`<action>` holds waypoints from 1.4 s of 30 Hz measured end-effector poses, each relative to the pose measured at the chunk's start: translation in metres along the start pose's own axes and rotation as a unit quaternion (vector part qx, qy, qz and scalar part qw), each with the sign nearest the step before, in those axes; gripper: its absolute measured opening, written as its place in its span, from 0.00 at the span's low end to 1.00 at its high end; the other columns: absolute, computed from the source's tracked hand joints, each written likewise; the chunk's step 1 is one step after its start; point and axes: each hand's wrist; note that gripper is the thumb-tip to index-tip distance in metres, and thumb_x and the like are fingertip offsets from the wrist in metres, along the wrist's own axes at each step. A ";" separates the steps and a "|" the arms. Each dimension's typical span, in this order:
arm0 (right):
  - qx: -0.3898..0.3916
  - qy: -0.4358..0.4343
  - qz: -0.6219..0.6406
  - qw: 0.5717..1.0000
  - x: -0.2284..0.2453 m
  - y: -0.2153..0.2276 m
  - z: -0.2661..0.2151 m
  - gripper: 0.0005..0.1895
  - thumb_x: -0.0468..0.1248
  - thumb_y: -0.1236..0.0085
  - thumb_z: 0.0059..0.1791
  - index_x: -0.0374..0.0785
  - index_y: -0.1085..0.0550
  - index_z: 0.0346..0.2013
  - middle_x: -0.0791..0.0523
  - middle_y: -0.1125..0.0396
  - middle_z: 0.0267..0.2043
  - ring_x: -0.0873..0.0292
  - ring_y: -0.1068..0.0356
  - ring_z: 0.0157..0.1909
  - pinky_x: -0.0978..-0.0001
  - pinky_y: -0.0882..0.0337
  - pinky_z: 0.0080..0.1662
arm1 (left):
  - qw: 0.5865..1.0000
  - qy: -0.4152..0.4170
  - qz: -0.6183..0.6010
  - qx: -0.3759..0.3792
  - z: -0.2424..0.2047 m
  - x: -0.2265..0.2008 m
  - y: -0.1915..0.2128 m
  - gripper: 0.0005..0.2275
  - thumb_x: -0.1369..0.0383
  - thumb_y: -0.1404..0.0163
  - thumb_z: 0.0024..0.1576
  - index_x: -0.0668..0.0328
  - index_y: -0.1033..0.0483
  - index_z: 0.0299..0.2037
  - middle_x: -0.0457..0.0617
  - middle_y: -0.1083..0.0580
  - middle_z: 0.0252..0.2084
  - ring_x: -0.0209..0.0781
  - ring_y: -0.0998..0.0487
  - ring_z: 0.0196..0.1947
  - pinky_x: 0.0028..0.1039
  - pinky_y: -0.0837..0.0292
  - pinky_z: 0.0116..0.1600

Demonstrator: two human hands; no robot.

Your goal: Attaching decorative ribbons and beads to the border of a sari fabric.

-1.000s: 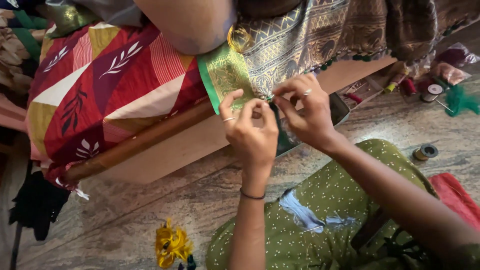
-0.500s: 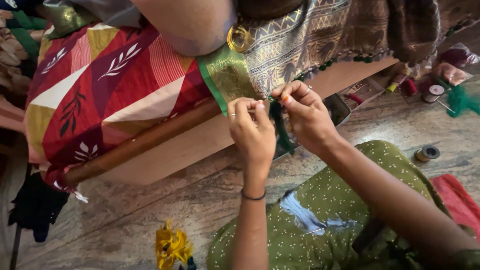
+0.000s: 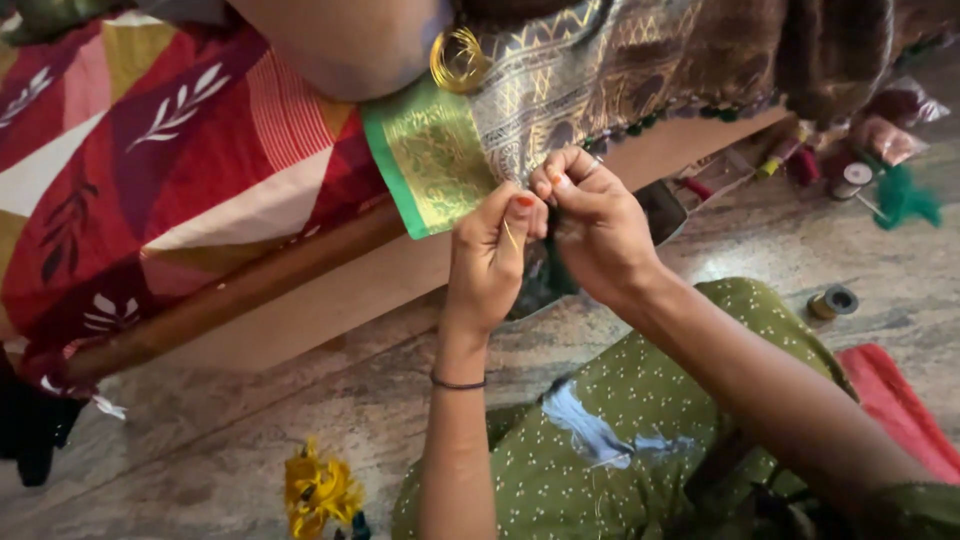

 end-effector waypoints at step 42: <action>0.501 -0.411 -0.708 0.281 0.156 0.211 -0.237 0.09 0.40 0.40 0.50 0.39 0.26 0.39 0.53 0.28 0.30 0.53 0.25 0.35 0.62 0.24 0.35 | 0.929 0.189 0.129 -0.292 -0.040 0.053 -0.020 0.04 0.72 0.42 0.59 0.64 0.18 0.39 0.46 0.21 0.32 0.28 0.22 0.27 0.19 0.31 0.28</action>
Point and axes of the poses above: each hand's wrist, its own z-axis towards the middle knuckle, its own y-axis out of the back of the hand, x = y × z
